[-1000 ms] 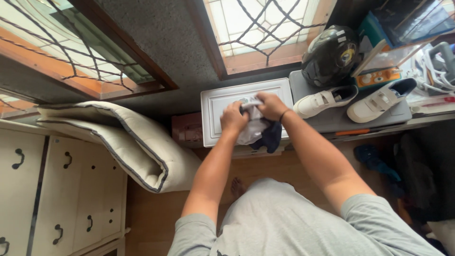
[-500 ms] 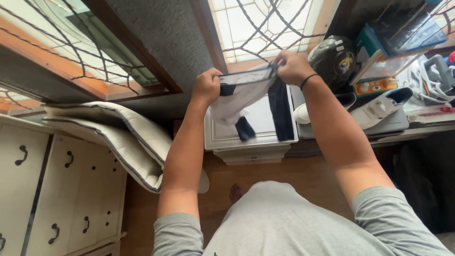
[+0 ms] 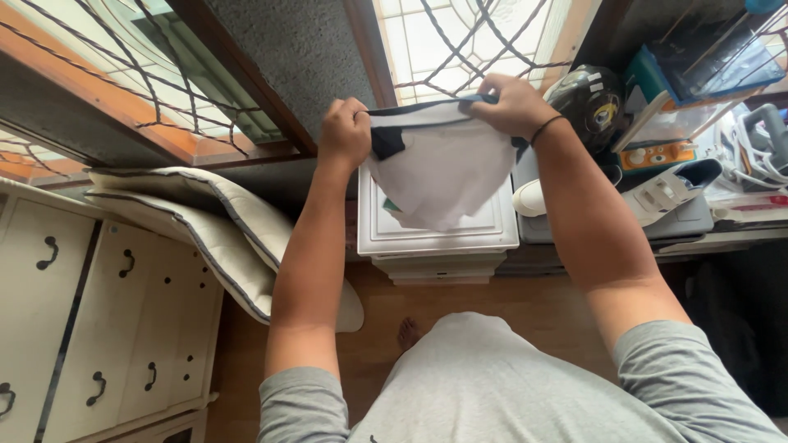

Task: The person folds various garments including a towel, small white items, a pink jersey, and a white t-shirt, then places them into a white plastic storage drawer. The person also hangs a towel on a window-mounted drying rack.

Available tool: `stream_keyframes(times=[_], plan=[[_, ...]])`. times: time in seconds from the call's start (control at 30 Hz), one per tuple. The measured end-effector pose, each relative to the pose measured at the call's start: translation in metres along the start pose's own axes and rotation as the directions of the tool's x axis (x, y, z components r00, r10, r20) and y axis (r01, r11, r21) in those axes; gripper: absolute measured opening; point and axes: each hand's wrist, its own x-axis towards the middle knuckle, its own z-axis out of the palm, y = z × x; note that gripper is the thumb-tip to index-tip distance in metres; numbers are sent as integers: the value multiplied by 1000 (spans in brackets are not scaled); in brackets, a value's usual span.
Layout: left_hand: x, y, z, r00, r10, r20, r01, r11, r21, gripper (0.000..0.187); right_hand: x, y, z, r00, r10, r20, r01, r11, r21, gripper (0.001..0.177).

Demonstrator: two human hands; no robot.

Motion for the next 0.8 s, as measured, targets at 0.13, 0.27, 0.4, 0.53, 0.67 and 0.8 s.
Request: stream_keyframes(times=[0.13, 0.27, 0.4, 0.53, 0.67, 0.8], plan=[[-6, -1, 2, 903, -238, 359, 328, 920, -216, 33, 4, 15, 6, 993, 14, 121, -11, 1000, -25, 58], [-25, 7, 36, 853, -389, 349, 476, 854, -211, 35, 8, 47, 51, 968, -112, -223, 72, 981, -182, 54], [-42, 14, 64, 703, -573, 422, 686, 702, -189, 35, -24, 52, 124, 862, -405, -305, 372, 914, -164, 34], [-53, 18, 82, 727, -567, 388, 674, 696, -246, 37, -66, 20, 188, 959, -10, -283, 37, 995, 89, 36], [-59, 15, 90, 634, -655, 411, 765, 607, -214, 38, -75, 27, 201, 932, -52, -358, 83, 994, 71, 53], [-61, -3, 100, 683, -636, 360, 725, 650, -227, 38, -66, 57, 220, 961, 102, -257, -79, 992, 99, 42]])
